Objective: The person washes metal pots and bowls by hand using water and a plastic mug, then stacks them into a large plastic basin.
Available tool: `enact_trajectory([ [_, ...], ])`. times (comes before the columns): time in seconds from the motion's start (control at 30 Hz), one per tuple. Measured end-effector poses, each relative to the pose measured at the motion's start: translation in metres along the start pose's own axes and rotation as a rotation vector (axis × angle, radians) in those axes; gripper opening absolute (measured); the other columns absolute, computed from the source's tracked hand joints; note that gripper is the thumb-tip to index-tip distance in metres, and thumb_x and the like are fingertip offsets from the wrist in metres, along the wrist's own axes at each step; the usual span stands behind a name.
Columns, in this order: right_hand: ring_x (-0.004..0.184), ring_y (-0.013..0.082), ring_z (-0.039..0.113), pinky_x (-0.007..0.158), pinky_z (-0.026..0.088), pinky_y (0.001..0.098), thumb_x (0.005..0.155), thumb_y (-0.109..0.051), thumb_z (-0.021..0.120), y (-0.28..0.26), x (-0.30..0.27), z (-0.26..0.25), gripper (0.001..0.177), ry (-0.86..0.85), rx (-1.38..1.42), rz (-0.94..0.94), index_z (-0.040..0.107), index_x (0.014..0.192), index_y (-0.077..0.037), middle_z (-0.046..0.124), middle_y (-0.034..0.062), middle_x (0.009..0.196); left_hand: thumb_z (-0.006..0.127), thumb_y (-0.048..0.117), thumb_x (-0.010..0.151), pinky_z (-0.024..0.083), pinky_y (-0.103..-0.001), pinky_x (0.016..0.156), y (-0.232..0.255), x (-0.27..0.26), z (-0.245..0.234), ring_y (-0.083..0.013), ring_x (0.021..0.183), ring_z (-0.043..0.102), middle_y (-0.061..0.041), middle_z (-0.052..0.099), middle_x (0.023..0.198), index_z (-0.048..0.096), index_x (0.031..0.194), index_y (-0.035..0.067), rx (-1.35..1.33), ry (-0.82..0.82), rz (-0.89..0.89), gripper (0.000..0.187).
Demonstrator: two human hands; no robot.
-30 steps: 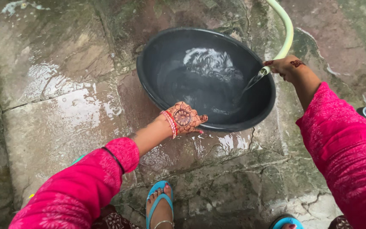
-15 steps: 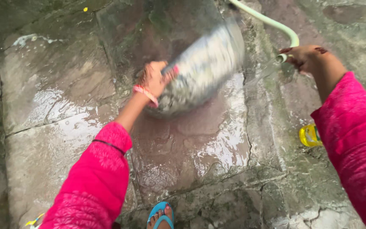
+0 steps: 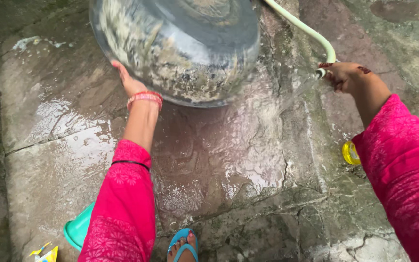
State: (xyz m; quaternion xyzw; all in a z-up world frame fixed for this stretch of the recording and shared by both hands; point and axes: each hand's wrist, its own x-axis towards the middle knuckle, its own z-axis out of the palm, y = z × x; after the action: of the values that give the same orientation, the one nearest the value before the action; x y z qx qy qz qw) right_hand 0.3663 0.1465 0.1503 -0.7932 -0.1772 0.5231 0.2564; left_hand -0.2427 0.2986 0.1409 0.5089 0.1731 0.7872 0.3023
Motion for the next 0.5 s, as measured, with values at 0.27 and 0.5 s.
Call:
enact_trajectory([
  [0.27,0.044,0.0036,0.023,0.043,0.019,0.0267,0.105,-0.055,0.058,-0.021,-0.02,-0.011,0.044,-0.02,-0.013,-0.044,0.058,0.081,-0.018,0.039,-0.0114,0.055,0.06,0.027,0.097,0.044,-0.043,0.058,0.055,-0.084,0.109,-0.0253,0.065,0.053,-0.011,0.06,0.069,0.066,0.083,0.006,0.96,-0.471,-0.325,0.025],
  [0.5,0.044,0.0027,0.03,0.043,0.023,0.0249,0.1,-0.031,0.059,-0.017,0.024,0.001,0.01,-0.108,-0.049,-0.185,0.068,0.096,-0.03,0.049,-0.0112,0.06,0.026,0.077,0.095,0.054,-0.05,0.089,0.132,-0.263,0.157,-0.0319,0.105,0.071,-0.015,0.073,0.108,0.061,0.131,0.015,1.137,-1.882,-0.41,0.081],
])
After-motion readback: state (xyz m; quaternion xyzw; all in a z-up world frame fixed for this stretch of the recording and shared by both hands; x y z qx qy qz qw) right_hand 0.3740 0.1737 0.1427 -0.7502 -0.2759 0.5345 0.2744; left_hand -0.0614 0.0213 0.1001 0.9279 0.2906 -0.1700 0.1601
